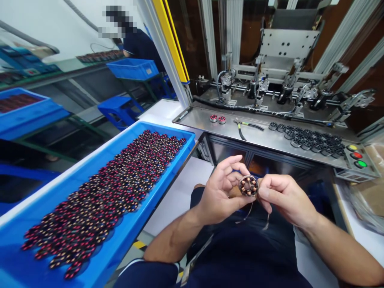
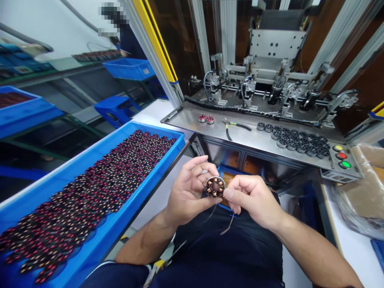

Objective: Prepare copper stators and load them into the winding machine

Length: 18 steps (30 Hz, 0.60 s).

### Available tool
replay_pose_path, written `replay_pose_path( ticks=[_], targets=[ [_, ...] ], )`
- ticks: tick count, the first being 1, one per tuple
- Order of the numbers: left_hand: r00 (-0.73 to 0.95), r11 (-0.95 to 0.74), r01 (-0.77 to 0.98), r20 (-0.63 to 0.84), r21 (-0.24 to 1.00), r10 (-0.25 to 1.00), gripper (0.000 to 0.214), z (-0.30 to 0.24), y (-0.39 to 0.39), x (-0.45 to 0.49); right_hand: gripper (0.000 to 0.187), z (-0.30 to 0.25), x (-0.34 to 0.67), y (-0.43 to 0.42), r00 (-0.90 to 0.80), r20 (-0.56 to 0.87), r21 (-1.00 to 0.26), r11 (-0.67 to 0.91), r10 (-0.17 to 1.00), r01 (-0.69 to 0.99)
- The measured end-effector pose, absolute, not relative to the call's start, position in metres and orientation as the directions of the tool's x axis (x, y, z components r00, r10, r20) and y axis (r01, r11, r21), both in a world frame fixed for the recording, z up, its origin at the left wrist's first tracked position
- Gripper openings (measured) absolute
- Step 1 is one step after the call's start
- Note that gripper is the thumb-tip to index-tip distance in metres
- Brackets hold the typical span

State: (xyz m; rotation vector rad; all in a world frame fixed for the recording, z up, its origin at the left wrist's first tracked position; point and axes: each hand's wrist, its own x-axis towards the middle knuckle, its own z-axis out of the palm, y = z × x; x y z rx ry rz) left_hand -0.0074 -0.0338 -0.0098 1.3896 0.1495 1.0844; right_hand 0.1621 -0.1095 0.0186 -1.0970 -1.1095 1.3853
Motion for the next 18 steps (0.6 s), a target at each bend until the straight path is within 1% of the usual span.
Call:
replay_pose_path(
  ticks=[3,5,7,9,11,13,15,16,18],
  targets=[
    [0.55,-0.092,-0.523,0.417,0.848,0.723,0.072,-0.011,-0.032,-0.007,0.033,0.013,0.161,-0.113,-0.049,0.005,-0.996,0.001,0.999,-0.088],
    [0.564,0.0,-0.524,0.347,0.852,0.749,0.064,-0.013,-0.031,-0.007,0.032,0.011,0.158,-0.116,-0.011,0.067,-0.998,0.067,0.998,0.003],
    [0.579,0.07,-0.525,0.296,0.848,0.76,0.052,-0.014,-0.032,-0.006,0.033,0.008,0.154,-0.117,0.04,0.143,-0.983,0.137,0.989,0.123],
    [0.586,0.108,-0.527,0.268,0.843,0.765,0.042,-0.014,-0.035,-0.003,0.032,0.004,0.151,-0.116,0.086,0.228,-0.952,0.203,0.97,0.228],
    [0.578,0.114,-0.526,0.256,0.843,0.775,0.041,-0.015,-0.039,-0.001,0.029,0.0,0.148,-0.116,0.112,0.292,-0.924,0.249,0.95,0.291],
    [0.55,0.069,-0.505,0.26,0.861,0.793,0.047,-0.015,-0.043,0.0,0.026,-0.005,0.147,-0.116,0.105,0.33,-0.901,0.279,0.938,0.332],
    [0.501,-0.043,-0.447,0.289,0.894,0.816,0.05,-0.016,-0.046,0.0,0.022,-0.008,0.148,-0.117,0.09,0.372,-0.876,0.317,0.924,0.364],
    [0.464,-0.129,-0.403,0.324,0.906,0.824,0.049,-0.017,-0.046,0.0,0.019,-0.009,0.148,-0.118,0.089,0.401,-0.862,0.342,0.912,0.374],
    [0.376,-0.369,-0.3,0.465,0.88,0.801,0.047,-0.018,-0.047,-0.002,0.012,-0.008,0.149,-0.12,0.111,0.457,-0.841,0.388,0.882,0.378]
  ],
)
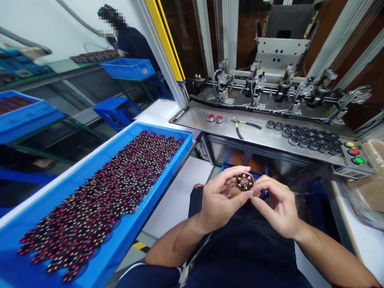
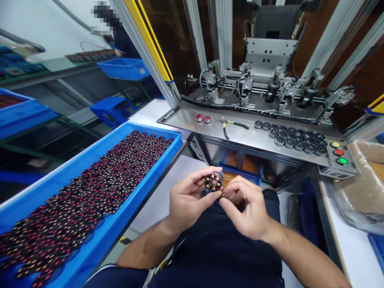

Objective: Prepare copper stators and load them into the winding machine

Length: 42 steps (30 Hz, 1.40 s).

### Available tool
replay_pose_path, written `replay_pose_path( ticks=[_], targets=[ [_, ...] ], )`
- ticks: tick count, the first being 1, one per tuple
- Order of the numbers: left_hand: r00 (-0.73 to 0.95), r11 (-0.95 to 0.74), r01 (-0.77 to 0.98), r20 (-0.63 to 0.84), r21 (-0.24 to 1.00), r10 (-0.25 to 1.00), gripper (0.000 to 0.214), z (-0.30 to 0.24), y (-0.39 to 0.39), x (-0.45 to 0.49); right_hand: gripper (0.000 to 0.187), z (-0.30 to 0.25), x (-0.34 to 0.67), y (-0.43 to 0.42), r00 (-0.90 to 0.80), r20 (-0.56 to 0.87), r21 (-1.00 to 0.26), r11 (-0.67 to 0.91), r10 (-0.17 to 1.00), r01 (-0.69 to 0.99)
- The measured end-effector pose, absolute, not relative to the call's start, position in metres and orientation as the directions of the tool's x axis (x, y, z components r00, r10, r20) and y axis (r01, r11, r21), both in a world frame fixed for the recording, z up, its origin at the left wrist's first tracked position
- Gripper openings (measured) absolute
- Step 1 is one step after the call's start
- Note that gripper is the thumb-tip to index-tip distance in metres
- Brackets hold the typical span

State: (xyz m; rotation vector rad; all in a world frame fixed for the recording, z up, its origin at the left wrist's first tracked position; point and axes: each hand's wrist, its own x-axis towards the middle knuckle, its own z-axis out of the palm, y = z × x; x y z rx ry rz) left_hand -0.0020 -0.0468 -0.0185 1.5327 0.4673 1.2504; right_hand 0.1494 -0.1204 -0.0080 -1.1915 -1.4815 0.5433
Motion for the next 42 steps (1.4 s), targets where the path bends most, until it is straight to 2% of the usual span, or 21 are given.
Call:
replay_pose_path(
  ticks=[3,5,7,9,12,15,17,19,22,24,27,30,33,35,37,39,40,42],
  targets=[
    [0.311,-0.683,-0.156,0.692,0.713,0.652,0.054,-0.021,-0.046,-0.005,0.017,-0.003,0.148,-0.122,0.165,0.482,-0.841,0.401,0.861,0.363],
    [0.323,-0.762,-0.115,0.749,0.637,0.578,0.06,-0.021,-0.046,-0.007,0.017,0.001,0.146,-0.122,0.187,0.471,-0.854,0.394,0.862,0.339],
    [0.333,-0.764,-0.107,0.747,0.636,0.576,0.061,-0.019,-0.047,-0.008,0.015,0.003,0.143,-0.121,0.205,0.455,-0.873,0.39,0.867,0.292],
    [0.329,-0.696,-0.139,0.695,0.705,0.639,0.054,-0.017,-0.048,-0.008,0.015,0.004,0.14,-0.121,0.237,0.435,-0.894,0.385,0.869,0.228],
    [0.4,-0.426,-0.263,0.5,0.865,0.768,0.043,-0.011,-0.049,-0.006,0.016,0.0,0.138,-0.121,0.279,0.4,-0.916,0.372,0.873,0.151],
    [0.478,-0.225,-0.353,0.382,0.908,0.791,0.04,-0.009,-0.048,-0.005,0.016,-0.005,0.136,-0.121,0.27,0.402,-0.916,0.377,0.875,0.141],
    [0.438,-0.277,-0.358,0.423,0.892,0.793,0.04,-0.009,-0.047,-0.004,0.015,-0.006,0.136,-0.12,0.258,0.426,-0.904,0.399,0.867,0.153],
    [0.368,-0.438,-0.298,0.526,0.848,0.767,0.041,-0.01,-0.046,-0.004,0.01,-0.005,0.137,-0.118,0.252,0.454,-0.89,0.424,0.855,0.166],
    [0.328,-0.672,-0.158,0.68,0.724,0.656,0.046,-0.011,-0.047,-0.006,0.011,0.0,0.139,-0.116,0.219,0.48,-0.874,0.442,0.85,0.2],
    [0.339,-0.745,-0.096,0.726,0.66,0.599,0.048,-0.01,-0.047,-0.006,0.011,0.002,0.138,-0.114,0.199,0.475,-0.875,0.437,0.857,0.209],
    [0.327,-0.762,-0.082,0.739,0.643,0.589,0.048,-0.011,-0.047,-0.007,0.016,0.0,0.134,-0.114,0.258,0.412,-0.911,0.396,0.874,0.117],
    [0.305,-0.711,-0.146,0.715,0.688,0.63,0.046,-0.015,-0.045,-0.006,0.02,-0.009,0.129,-0.114,0.32,0.31,-0.942,0.334,0.896,-0.024],
    [0.303,-0.673,-0.186,0.694,0.716,0.654,0.045,-0.018,-0.044,-0.005,0.022,-0.018,0.129,-0.115,0.316,0.25,-0.954,0.288,0.915,-0.079],
    [0.308,-0.688,-0.174,0.702,0.705,0.642,0.046,-0.017,-0.043,-0.006,0.015,-0.02,0.132,-0.114,0.308,0.271,-0.95,0.306,0.912,-0.069],
    [0.317,-0.719,-0.145,0.72,0.68,0.617,0.047,-0.014,-0.043,-0.006,0.009,-0.018,0.137,-0.114,0.305,0.364,-0.925,0.381,0.88,0.007],
    [0.339,-0.745,-0.12,0.733,0.656,0.59,0.046,-0.01,-0.044,-0.006,0.025,-0.012,0.14,-0.113,0.284,0.486,-0.874,0.467,0.827,0.134],
    [0.349,-0.755,-0.11,0.736,0.647,0.58,0.046,-0.008,-0.045,-0.006,0.027,-0.009,0.142,-0.113,0.26,0.529,-0.848,0.494,0.808,0.191],
    [0.365,-0.766,-0.102,0.74,0.635,0.565,0.047,-0.006,-0.046,-0.006,0.013,-0.002,0.142,-0.113,0.244,0.54,-0.839,0.49,0.806,0.238]
  ],
)
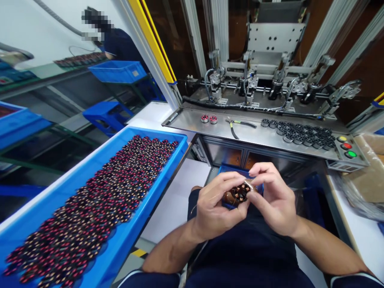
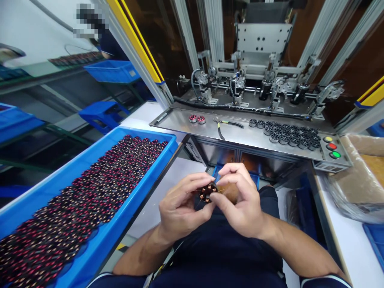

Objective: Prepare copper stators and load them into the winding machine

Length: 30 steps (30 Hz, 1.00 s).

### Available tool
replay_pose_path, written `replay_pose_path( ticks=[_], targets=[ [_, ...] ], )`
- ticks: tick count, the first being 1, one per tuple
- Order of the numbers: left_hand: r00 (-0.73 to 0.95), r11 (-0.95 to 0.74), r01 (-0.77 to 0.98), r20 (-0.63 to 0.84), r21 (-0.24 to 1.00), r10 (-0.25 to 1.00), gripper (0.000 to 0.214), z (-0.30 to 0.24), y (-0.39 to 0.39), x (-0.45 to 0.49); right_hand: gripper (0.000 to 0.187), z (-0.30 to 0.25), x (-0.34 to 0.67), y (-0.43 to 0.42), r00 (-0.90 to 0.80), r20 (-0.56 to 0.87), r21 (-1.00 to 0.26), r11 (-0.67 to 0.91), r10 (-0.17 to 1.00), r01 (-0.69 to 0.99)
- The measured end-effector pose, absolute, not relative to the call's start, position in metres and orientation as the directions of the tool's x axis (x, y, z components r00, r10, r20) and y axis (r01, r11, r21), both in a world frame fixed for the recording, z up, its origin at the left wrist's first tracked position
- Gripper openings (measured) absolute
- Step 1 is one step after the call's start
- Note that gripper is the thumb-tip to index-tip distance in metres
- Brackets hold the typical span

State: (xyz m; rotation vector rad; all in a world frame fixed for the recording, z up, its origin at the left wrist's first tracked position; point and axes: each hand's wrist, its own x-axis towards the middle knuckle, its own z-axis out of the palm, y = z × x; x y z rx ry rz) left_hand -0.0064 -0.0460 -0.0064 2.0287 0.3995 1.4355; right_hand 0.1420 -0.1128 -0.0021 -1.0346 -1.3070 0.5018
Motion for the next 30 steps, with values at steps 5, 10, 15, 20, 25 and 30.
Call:
replay_pose_path(
  ticks=[5,10,15,20,25,30],
  targets=[
    [0.363,-0.731,-0.158,0.727,0.664,0.582,0.051,-0.01,-0.047,-0.005,0.017,0.0,0.138,-0.11,0.367,0.32,-0.941,0.337,0.874,0.02],
    [0.335,-0.608,-0.275,0.667,0.745,0.665,0.046,-0.008,-0.044,-0.004,0.008,-0.012,0.14,-0.11,0.338,0.307,-0.912,0.376,0.89,-0.164],
    [0.339,-0.503,-0.347,0.606,0.792,0.72,0.043,-0.004,-0.04,-0.004,0.023,-0.012,0.143,-0.115,0.211,0.356,-0.899,0.395,0.91,-0.19],
    [0.358,-0.459,-0.363,0.576,0.811,0.735,0.042,-0.001,-0.041,-0.005,0.024,-0.005,0.142,-0.113,0.213,0.458,-0.866,0.487,0.863,-0.115],
    [0.412,-0.402,-0.395,0.551,0.826,0.726,0.044,0.002,-0.041,-0.007,0.011,-0.002,0.145,-0.11,0.201,0.591,-0.804,0.592,0.782,0.059],
    [0.383,-0.491,-0.356,0.603,0.795,0.7,0.047,-0.003,-0.041,-0.009,0.01,-0.003,0.144,-0.115,0.285,0.44,-0.89,0.455,0.852,0.014]
  ],
)
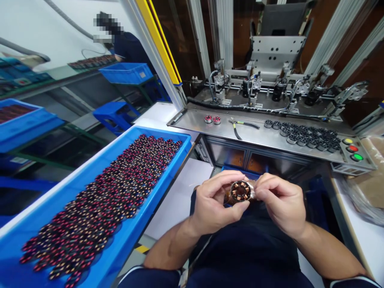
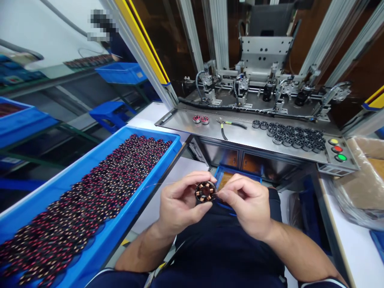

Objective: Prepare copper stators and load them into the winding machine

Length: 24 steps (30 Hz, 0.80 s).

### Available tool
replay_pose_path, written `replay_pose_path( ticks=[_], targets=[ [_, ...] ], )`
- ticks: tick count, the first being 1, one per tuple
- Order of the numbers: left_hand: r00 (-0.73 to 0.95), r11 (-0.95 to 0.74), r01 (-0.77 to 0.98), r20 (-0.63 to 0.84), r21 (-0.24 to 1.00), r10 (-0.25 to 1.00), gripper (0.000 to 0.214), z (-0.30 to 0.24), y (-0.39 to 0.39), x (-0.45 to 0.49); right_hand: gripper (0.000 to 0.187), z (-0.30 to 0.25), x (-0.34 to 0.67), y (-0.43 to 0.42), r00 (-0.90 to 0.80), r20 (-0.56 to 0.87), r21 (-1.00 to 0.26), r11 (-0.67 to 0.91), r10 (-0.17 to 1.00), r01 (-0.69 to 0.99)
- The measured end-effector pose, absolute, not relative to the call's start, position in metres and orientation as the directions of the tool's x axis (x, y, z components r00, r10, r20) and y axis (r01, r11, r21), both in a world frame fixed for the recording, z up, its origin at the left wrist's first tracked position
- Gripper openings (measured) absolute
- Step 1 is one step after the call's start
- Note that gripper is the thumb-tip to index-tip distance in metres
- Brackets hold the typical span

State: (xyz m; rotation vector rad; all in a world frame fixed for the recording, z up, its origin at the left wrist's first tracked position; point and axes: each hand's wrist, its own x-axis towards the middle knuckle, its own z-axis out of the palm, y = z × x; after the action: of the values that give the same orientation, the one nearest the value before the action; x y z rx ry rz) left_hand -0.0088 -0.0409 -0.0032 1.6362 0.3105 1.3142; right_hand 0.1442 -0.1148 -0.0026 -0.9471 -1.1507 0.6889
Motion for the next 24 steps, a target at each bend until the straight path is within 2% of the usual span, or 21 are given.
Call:
replay_pose_path(
  ticks=[3,6,10,16,19,22,24],
  targets=[
    [0.343,-0.647,-0.261,0.695,0.717,0.632,0.056,-0.008,-0.042,-0.008,0.017,-0.001,0.141,-0.118,0.331,0.374,-0.917,0.398,0.866,-0.006],
    [0.319,-0.724,-0.209,0.745,0.658,0.585,0.057,-0.007,-0.043,-0.006,0.015,0.002,0.141,-0.12,0.327,0.423,-0.903,0.424,0.845,0.071],
    [0.345,-0.606,-0.302,0.677,0.736,0.65,0.046,0.002,-0.043,-0.006,0.006,0.002,0.148,-0.122,0.235,0.56,-0.828,0.527,0.795,0.191],
    [0.442,-0.397,-0.428,0.572,0.812,0.692,0.045,0.01,-0.044,-0.007,0.036,0.002,0.158,-0.114,0.076,0.7,-0.699,0.659,0.711,0.278],
    [0.462,-0.373,-0.413,0.544,0.831,0.7,0.045,0.01,-0.045,-0.008,0.032,0.005,0.155,-0.111,0.045,0.732,-0.665,0.698,0.68,0.267],
    [0.465,-0.379,-0.403,0.543,0.833,0.7,0.043,0.011,-0.046,-0.008,0.023,0.006,0.149,-0.114,0.105,0.721,-0.681,0.671,0.685,0.295],
    [0.429,-0.45,-0.374,0.582,0.811,0.691,0.042,0.01,-0.046,-0.007,0.022,0.005,0.145,-0.118,0.163,0.704,-0.701,0.642,0.691,0.309]
  ],
)
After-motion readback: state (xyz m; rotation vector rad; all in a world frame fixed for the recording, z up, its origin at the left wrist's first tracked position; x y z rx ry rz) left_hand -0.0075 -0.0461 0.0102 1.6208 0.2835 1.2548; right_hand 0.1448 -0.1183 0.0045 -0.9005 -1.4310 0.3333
